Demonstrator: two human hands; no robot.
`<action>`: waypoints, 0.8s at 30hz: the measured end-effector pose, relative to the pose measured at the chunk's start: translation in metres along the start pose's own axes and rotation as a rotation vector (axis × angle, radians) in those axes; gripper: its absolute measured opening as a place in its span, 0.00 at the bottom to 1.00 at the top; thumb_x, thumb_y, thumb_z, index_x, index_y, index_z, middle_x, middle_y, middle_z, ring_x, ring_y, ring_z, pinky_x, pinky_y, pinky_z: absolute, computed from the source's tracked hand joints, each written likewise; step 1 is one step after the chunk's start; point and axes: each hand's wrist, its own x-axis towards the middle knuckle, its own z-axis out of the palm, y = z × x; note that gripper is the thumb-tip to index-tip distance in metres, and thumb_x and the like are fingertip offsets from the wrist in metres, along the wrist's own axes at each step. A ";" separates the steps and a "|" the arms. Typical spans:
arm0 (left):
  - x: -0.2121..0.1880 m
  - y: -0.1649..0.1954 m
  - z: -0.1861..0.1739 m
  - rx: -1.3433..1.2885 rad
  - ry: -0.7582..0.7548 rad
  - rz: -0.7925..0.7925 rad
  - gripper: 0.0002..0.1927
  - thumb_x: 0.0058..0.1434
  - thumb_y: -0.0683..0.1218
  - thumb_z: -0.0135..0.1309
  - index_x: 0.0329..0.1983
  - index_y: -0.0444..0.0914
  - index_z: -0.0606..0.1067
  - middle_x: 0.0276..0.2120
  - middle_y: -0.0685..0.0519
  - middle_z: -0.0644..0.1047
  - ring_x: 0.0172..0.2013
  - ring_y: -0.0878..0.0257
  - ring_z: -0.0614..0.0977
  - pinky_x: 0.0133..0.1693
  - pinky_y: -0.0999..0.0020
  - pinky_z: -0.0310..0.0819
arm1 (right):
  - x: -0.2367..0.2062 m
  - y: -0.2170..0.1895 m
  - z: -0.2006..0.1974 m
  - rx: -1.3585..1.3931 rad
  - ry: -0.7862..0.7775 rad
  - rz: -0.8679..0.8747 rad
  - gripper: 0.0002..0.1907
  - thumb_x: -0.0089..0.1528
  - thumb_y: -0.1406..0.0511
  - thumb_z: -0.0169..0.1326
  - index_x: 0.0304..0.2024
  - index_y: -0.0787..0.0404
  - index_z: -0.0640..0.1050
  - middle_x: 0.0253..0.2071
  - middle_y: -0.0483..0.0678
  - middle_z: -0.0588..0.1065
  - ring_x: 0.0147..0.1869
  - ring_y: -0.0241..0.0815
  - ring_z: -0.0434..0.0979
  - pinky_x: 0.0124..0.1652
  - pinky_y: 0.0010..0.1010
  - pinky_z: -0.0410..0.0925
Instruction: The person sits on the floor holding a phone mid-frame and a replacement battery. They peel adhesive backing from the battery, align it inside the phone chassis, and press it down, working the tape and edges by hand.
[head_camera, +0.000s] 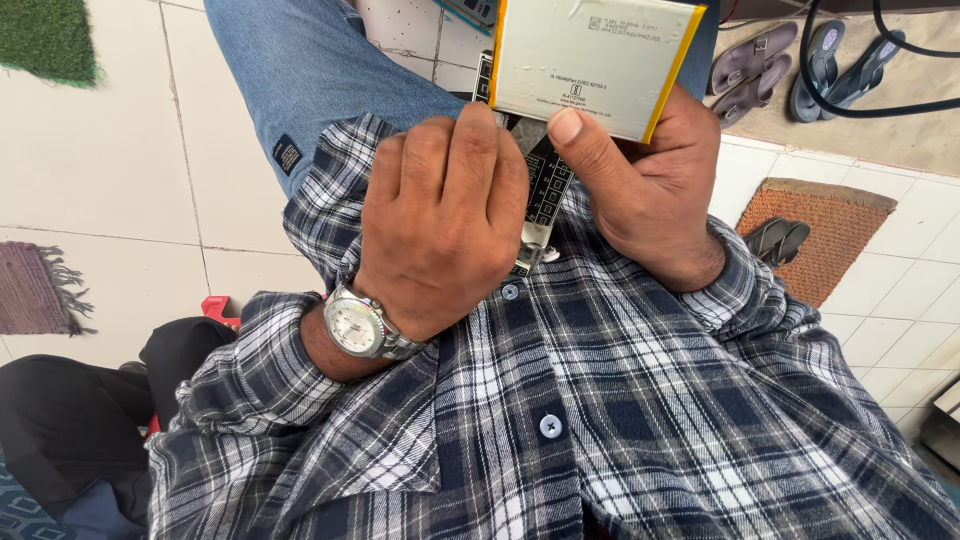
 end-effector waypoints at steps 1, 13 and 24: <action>-0.002 0.000 0.001 0.004 -0.010 0.002 0.07 0.69 0.36 0.55 0.47 0.27 0.77 0.48 0.42 0.75 0.48 0.52 0.76 0.45 0.59 0.75 | -0.001 0.001 0.000 0.005 0.001 -0.001 0.07 0.77 0.68 0.58 0.52 0.68 0.76 0.45 0.49 0.80 0.46 0.31 0.80 0.47 0.21 0.74; -0.002 -0.016 0.010 -0.432 0.122 -0.162 0.11 0.63 0.33 0.58 0.47 0.28 0.71 0.46 0.43 0.73 0.44 0.51 0.76 0.43 0.59 0.75 | -0.002 0.007 0.003 0.272 0.079 0.034 0.06 0.76 0.71 0.59 0.53 0.68 0.77 0.50 0.50 0.80 0.52 0.34 0.79 0.54 0.25 0.71; -0.006 -0.016 0.009 -0.895 0.103 -0.377 0.05 0.73 0.34 0.52 0.50 0.30 0.71 0.48 0.46 0.71 0.41 0.61 0.77 0.39 0.68 0.76 | -0.003 0.007 0.003 0.284 0.083 0.031 0.06 0.76 0.72 0.59 0.54 0.68 0.77 0.52 0.50 0.80 0.55 0.36 0.79 0.56 0.26 0.70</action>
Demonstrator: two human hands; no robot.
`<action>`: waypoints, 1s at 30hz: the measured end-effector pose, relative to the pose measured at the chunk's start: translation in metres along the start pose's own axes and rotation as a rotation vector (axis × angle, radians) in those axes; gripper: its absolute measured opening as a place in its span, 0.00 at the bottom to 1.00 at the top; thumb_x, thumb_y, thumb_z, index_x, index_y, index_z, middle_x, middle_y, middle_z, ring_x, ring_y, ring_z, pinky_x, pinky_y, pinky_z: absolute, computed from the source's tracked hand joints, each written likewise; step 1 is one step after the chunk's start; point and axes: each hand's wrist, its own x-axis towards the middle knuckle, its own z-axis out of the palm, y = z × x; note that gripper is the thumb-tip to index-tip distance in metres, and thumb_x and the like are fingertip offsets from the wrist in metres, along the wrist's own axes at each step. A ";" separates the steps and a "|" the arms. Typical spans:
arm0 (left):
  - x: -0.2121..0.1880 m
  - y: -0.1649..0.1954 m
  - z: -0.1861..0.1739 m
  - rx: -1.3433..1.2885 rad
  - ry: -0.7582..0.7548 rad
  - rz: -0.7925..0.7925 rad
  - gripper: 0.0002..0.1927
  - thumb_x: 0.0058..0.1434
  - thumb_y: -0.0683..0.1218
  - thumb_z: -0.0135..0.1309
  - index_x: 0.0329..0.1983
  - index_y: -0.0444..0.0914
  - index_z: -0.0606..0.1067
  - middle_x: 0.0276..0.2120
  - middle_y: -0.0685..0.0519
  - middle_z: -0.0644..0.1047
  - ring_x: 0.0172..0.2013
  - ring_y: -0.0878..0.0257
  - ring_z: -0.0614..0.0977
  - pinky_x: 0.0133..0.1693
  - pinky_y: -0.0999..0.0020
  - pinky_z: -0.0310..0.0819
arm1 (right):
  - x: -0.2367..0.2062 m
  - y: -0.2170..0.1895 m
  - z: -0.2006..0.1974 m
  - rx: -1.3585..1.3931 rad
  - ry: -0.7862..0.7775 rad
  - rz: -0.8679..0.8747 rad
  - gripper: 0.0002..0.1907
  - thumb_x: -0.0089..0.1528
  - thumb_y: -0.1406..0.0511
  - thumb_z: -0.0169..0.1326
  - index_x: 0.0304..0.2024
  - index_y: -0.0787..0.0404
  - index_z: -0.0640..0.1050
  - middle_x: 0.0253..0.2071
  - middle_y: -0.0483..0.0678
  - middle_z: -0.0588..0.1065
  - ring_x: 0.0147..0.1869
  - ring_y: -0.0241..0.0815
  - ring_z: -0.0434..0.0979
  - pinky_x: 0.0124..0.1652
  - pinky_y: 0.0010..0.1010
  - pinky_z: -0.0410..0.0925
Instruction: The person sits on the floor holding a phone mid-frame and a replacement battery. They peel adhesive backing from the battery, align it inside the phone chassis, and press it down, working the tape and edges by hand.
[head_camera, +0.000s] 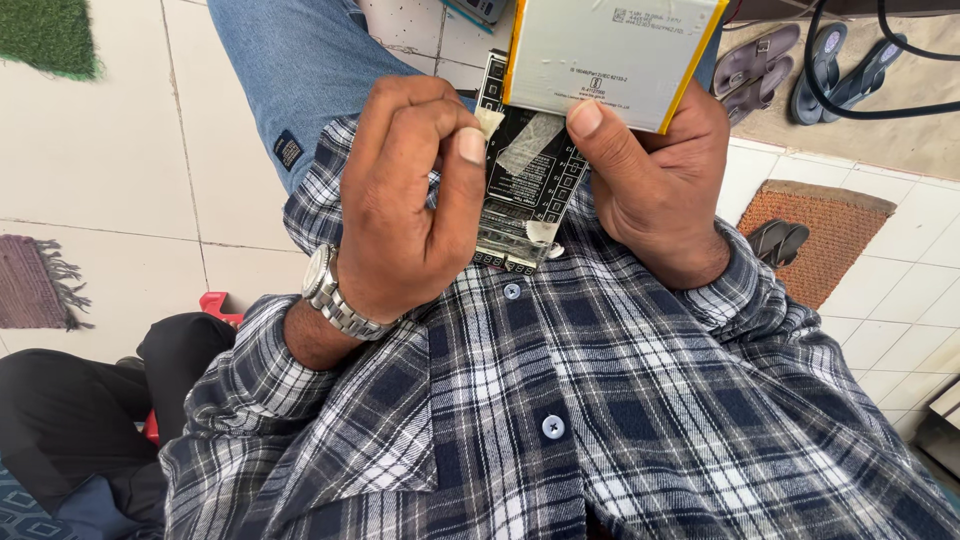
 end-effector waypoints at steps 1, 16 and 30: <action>0.001 0.001 0.000 0.008 0.003 0.027 0.06 0.72 0.34 0.53 0.49 0.30 0.70 0.48 0.45 0.71 0.41 0.60 0.77 0.40 0.68 0.75 | 0.000 0.000 0.000 -0.005 -0.001 0.001 0.06 0.76 0.72 0.59 0.54 0.68 0.77 0.52 0.50 0.80 0.54 0.35 0.79 0.56 0.26 0.70; -0.009 -0.015 -0.007 -0.634 -0.043 -0.372 0.05 0.78 0.35 0.54 0.44 0.29 0.74 0.46 0.53 0.74 0.39 0.72 0.73 0.43 0.78 0.70 | 0.002 0.002 -0.002 -0.061 -0.048 -0.047 0.06 0.76 0.70 0.58 0.54 0.66 0.78 0.50 0.50 0.80 0.53 0.35 0.80 0.55 0.27 0.72; -0.015 -0.022 -0.003 -1.051 0.044 -0.580 0.05 0.79 0.40 0.49 0.48 0.31 0.74 0.40 0.51 0.79 0.39 0.69 0.79 0.44 0.73 0.74 | 0.002 -0.001 0.002 -0.008 0.003 -0.028 0.07 0.74 0.70 0.59 0.54 0.65 0.78 0.49 0.49 0.80 0.53 0.35 0.80 0.57 0.27 0.73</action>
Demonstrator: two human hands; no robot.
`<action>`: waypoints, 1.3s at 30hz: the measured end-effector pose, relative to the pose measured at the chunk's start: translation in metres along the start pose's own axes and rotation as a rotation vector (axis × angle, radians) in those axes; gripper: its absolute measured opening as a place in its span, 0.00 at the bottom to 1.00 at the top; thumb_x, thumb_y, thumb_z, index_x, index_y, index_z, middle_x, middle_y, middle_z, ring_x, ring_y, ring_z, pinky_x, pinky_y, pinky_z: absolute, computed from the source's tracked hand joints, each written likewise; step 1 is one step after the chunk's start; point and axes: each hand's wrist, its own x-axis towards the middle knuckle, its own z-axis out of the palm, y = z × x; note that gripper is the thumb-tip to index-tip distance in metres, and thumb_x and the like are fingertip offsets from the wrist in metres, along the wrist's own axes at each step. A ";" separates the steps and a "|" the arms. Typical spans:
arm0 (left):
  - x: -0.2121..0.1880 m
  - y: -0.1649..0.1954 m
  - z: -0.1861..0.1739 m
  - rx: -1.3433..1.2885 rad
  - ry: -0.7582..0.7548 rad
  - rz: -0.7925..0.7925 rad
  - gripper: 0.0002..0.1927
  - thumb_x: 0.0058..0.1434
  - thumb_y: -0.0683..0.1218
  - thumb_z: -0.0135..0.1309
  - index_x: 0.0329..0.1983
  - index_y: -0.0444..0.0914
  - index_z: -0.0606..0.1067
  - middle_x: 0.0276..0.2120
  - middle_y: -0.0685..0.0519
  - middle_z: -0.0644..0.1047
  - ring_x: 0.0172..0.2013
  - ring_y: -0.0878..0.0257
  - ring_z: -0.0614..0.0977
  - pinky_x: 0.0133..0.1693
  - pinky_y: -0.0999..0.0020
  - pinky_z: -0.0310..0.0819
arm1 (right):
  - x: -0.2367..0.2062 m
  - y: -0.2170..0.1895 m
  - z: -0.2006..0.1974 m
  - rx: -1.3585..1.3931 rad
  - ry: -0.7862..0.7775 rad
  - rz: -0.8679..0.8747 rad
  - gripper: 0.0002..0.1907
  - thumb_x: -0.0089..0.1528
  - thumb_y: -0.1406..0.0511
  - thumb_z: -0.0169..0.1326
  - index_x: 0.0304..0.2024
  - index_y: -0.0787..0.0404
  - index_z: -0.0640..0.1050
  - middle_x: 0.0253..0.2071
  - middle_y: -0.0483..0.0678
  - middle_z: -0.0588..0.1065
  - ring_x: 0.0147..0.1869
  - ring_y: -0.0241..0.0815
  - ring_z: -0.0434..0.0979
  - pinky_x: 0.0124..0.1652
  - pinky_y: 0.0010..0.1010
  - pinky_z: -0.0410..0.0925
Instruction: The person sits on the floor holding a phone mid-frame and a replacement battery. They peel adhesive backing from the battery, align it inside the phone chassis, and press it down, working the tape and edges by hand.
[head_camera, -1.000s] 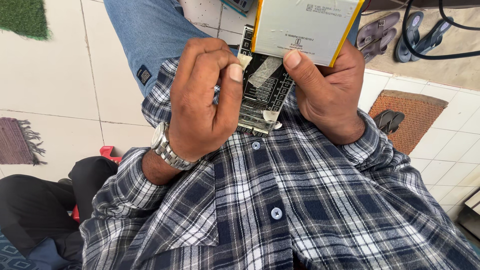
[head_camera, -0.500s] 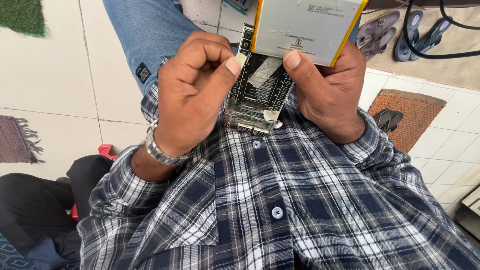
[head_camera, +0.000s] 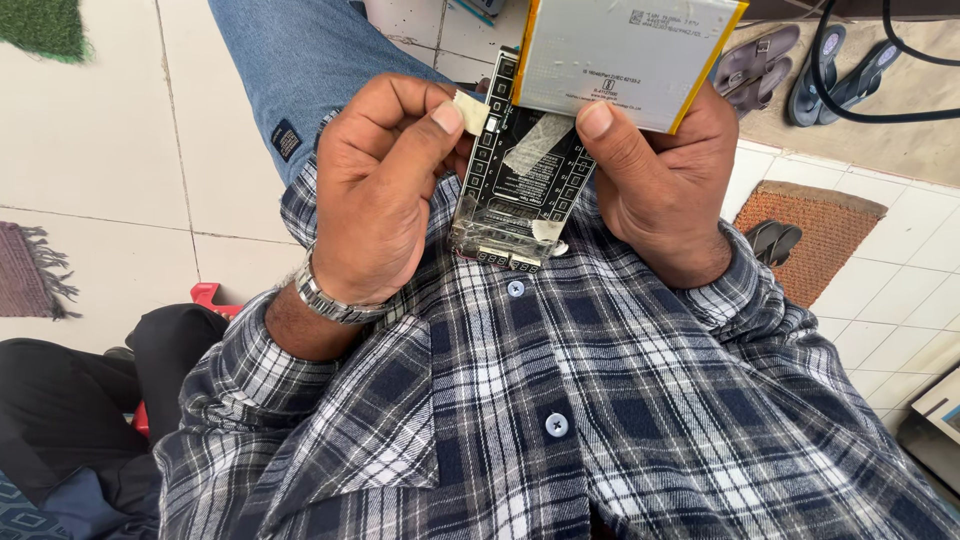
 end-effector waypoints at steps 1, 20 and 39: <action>0.000 0.001 -0.001 -0.016 0.001 -0.009 0.06 0.79 0.40 0.49 0.49 0.32 0.74 0.40 0.51 0.80 0.39 0.68 0.79 0.44 0.73 0.74 | 0.000 0.000 0.001 0.005 0.006 0.002 0.08 0.73 0.70 0.59 0.54 0.65 0.78 0.49 0.49 0.80 0.53 0.35 0.80 0.57 0.28 0.73; 0.000 -0.007 0.001 -0.346 -0.057 -0.160 0.12 0.77 0.46 0.45 0.54 0.33 0.71 0.47 0.48 0.79 0.49 0.63 0.80 0.55 0.65 0.76 | 0.001 0.012 -0.008 0.094 0.021 0.067 0.07 0.74 0.72 0.60 0.54 0.67 0.78 0.52 0.52 0.80 0.55 0.37 0.80 0.59 0.29 0.72; -0.005 -0.007 -0.010 0.223 -0.096 0.022 0.10 0.79 0.37 0.51 0.60 0.33 0.71 0.40 0.54 0.79 0.38 0.77 0.77 0.40 0.80 0.71 | -0.001 -0.006 -0.029 0.235 0.055 0.104 0.09 0.73 0.67 0.58 0.52 0.66 0.75 0.39 0.53 0.79 0.34 0.40 0.78 0.29 0.33 0.69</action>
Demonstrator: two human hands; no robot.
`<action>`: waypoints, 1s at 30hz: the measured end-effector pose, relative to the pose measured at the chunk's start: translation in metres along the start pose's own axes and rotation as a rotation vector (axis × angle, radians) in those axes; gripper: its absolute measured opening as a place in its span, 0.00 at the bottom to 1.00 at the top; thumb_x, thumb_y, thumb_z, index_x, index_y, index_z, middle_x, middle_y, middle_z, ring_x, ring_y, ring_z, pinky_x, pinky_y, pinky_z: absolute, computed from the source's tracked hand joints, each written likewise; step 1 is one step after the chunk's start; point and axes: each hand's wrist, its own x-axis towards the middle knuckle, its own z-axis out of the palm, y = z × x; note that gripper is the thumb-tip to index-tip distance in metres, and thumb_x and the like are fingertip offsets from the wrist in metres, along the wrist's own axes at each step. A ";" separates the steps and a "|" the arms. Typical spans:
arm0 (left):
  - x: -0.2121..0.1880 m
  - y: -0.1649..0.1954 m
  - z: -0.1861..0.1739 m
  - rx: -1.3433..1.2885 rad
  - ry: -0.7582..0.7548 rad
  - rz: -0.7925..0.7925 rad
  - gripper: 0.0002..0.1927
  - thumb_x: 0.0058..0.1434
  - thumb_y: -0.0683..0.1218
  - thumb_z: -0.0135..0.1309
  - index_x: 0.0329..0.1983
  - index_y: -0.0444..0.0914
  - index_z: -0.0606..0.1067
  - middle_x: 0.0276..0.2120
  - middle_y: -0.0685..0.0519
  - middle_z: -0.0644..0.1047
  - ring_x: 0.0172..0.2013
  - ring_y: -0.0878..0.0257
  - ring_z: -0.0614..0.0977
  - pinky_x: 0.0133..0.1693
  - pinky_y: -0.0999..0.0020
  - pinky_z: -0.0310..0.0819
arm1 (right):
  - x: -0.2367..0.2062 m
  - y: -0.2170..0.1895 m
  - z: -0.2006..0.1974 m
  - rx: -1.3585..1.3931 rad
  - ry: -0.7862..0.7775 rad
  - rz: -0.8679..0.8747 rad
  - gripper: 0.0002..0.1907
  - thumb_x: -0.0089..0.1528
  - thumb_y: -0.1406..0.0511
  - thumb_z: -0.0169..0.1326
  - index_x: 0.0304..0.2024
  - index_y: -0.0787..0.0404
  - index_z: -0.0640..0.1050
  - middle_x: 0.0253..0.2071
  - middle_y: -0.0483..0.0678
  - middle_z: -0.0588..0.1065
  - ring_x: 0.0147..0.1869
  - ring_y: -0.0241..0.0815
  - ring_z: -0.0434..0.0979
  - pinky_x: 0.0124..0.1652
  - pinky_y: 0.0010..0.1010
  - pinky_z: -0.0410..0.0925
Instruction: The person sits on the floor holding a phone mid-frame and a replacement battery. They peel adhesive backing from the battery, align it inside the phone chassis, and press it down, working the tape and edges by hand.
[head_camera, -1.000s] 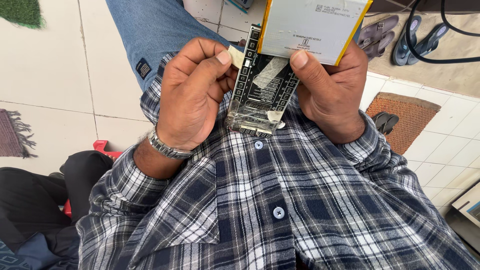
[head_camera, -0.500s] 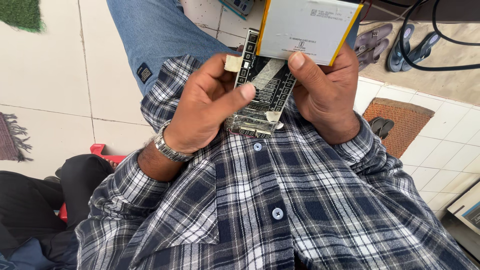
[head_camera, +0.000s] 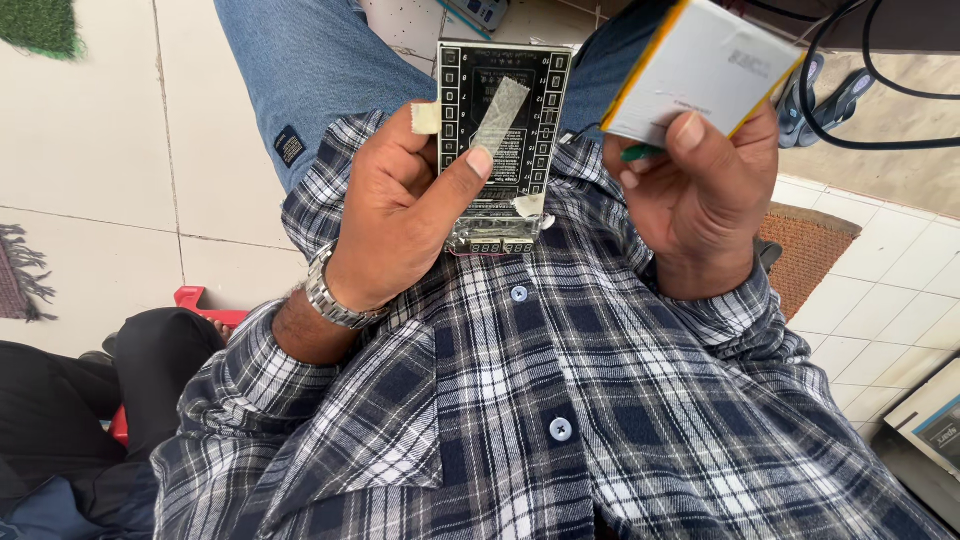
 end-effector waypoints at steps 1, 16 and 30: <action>0.000 0.000 -0.001 0.022 0.000 0.006 0.10 0.79 0.38 0.51 0.61 0.34 0.71 0.38 0.54 0.79 0.36 0.78 0.76 0.38 0.80 0.69 | -0.001 0.000 -0.002 -0.020 0.002 -0.002 0.09 0.73 0.68 0.59 0.51 0.66 0.74 0.38 0.53 0.79 0.32 0.40 0.78 0.28 0.33 0.68; 0.001 0.009 -0.004 0.036 -0.001 0.099 0.18 0.76 0.34 0.55 0.63 0.31 0.62 0.54 0.48 0.77 0.55 0.68 0.80 0.57 0.71 0.79 | -0.009 0.002 -0.009 -0.105 -0.021 0.034 0.10 0.70 0.70 0.59 0.49 0.70 0.73 0.37 0.58 0.78 0.34 0.47 0.82 0.31 0.36 0.77; 0.006 0.000 -0.018 -0.015 0.093 0.111 0.13 0.78 0.35 0.55 0.60 0.31 0.66 0.52 0.46 0.79 0.53 0.65 0.82 0.58 0.68 0.80 | 0.004 0.003 -0.001 0.091 -0.098 0.151 0.15 0.64 0.75 0.62 0.52 0.65 0.74 0.43 0.55 0.79 0.44 0.45 0.84 0.45 0.46 0.80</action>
